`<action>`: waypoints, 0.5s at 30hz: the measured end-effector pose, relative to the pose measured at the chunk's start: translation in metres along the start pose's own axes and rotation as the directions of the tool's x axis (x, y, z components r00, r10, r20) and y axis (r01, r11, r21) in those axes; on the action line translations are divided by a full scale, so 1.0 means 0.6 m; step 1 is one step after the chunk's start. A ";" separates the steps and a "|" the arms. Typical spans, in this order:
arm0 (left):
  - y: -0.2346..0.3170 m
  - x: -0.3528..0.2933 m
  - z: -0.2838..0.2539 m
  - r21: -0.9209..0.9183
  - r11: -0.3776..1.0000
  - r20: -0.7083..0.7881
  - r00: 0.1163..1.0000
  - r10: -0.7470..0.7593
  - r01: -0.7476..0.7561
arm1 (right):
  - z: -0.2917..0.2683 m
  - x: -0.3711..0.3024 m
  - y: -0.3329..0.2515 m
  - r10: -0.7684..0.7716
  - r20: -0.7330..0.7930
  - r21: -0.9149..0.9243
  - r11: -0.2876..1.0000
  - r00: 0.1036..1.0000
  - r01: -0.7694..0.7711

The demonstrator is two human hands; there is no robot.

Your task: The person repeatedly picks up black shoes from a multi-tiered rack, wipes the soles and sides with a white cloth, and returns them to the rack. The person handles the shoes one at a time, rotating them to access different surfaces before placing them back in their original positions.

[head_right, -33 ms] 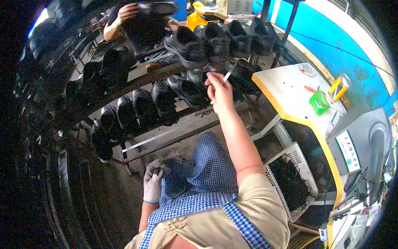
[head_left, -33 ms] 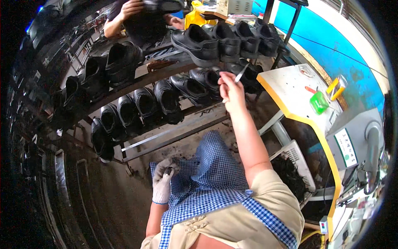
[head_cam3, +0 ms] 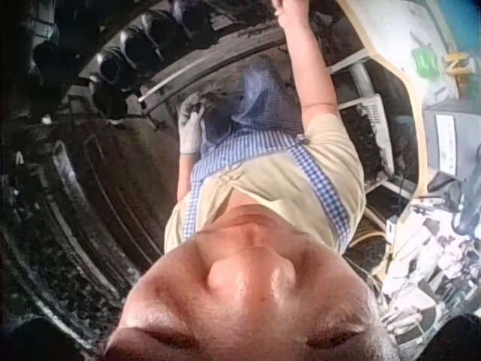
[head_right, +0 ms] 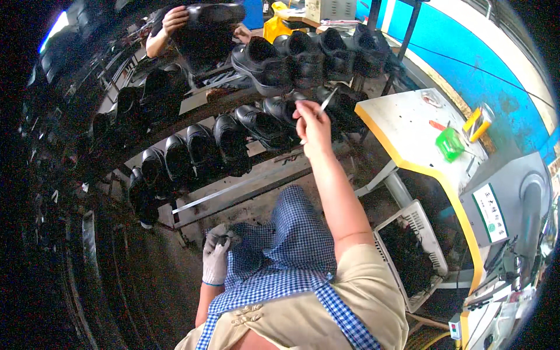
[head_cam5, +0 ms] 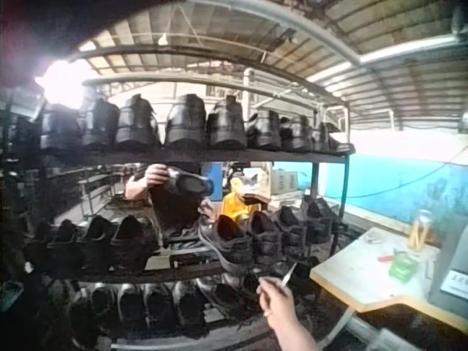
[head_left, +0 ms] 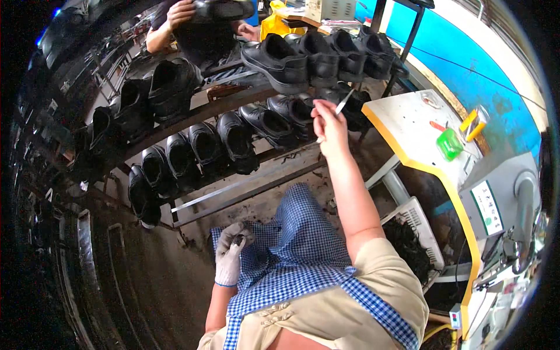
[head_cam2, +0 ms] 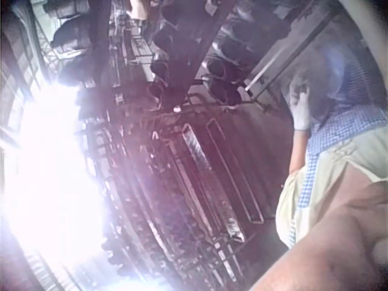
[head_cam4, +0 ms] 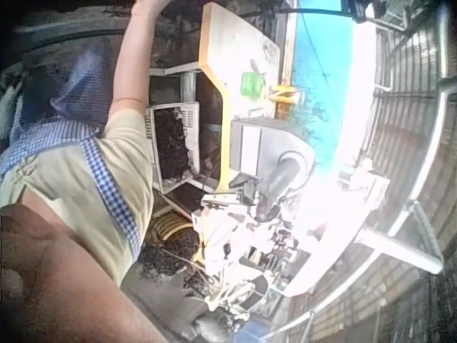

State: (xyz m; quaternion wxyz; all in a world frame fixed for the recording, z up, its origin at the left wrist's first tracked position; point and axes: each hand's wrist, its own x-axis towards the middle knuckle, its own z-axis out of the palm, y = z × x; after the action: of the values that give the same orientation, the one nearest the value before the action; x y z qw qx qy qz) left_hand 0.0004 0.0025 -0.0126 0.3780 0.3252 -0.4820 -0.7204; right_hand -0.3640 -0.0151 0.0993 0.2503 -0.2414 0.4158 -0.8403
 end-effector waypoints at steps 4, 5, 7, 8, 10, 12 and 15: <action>-0.014 0.006 -0.014 0.000 0.998 0.083 0.994 -0.065 0.065 | 0.001 0.007 -0.005 -0.092 0.060 -0.211 0.972 0.994 0.103; -0.014 0.004 -0.011 0.017 0.998 0.084 0.994 -0.063 0.062 | 0.010 0.005 -0.005 -0.097 0.092 -0.273 0.955 0.991 0.119; -0.006 0.002 0.003 0.005 0.999 0.100 0.994 -0.041 0.041 | 0.026 0.004 0.005 -0.102 0.193 -0.362 0.917 0.976 0.167; -0.004 -0.001 0.005 -0.002 1.000 0.107 0.994 -0.030 0.030 | 0.038 0.006 0.010 -0.139 0.248 -0.412 0.881 0.959 0.234; -0.005 -0.006 0.003 -0.042 0.997 0.103 0.993 -0.056 0.060 | 0.067 0.004 0.016 -0.196 0.359 -0.494 0.789 0.912 0.364; 0.000 -0.010 0.004 0.009 0.994 0.085 0.991 -0.106 0.106 | 0.103 0.005 0.015 -0.280 0.429 -0.555 0.669 0.859 0.495; -0.010 -0.015 -0.009 0.053 0.993 0.111 0.987 -0.112 0.107 | 0.157 0.010 0.000 -0.392 0.510 -0.603 0.473 0.766 0.643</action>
State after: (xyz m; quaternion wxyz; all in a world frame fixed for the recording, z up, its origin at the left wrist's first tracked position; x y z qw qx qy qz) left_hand 0.0081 0.0090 -0.0190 0.3019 0.3184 -0.5012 -0.7458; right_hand -0.3104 -0.0733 0.1511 -0.0821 -0.5625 0.5853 -0.5782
